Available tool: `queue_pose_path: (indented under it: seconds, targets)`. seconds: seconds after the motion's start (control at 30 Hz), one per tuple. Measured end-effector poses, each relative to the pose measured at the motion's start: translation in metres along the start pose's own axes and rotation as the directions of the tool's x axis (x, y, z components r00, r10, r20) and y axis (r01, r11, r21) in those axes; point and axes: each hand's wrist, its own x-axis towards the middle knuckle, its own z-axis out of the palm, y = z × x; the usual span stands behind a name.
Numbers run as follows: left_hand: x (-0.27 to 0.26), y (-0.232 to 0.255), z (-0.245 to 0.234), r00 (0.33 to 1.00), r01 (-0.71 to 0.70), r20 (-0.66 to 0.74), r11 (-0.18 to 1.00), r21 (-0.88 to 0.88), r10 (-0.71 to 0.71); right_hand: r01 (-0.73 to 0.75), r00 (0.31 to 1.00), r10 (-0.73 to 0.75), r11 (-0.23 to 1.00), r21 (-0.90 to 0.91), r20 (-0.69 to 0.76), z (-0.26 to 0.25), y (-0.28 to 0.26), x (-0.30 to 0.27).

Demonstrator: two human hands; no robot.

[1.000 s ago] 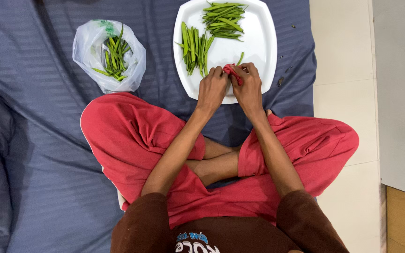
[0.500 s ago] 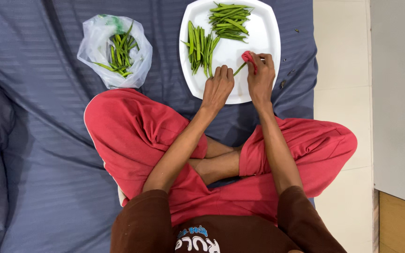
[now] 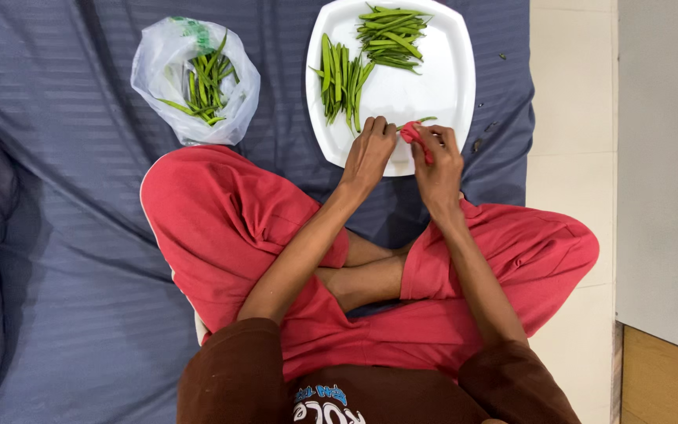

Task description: The person picks up green beans from a plastic bag, snaps off the ends by hand, and places the trimmed beans onto a white plastic plate.

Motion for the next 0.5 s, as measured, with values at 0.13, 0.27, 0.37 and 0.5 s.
queue_pose_path:
  seconds: [0.13,0.27,0.37,0.5]
  targets:
    - [0.005,0.002,0.001,0.999,0.049,-0.011,0.996,-0.079,-0.050,0.004,1.000,-0.004,1.000,-0.003,0.027,0.019,-0.001,0.012]
    - [0.006,0.000,-0.004,0.996,0.091,-0.003,0.994,-0.053,-0.092,0.003,0.999,-0.003,1.000,-0.017,0.045,0.029,0.008,0.025]
    - [0.011,0.004,-0.004,0.997,0.076,-0.010,0.997,-0.021,-0.076,0.006,1.000,-0.005,0.999,-0.032,0.027,0.028,0.012,0.027]
    - [0.010,0.005,-0.008,0.998,0.066,0.006,0.998,0.005,-0.066,-0.033,0.999,0.031,0.996,-0.084,-0.024,0.020,0.022,0.035]
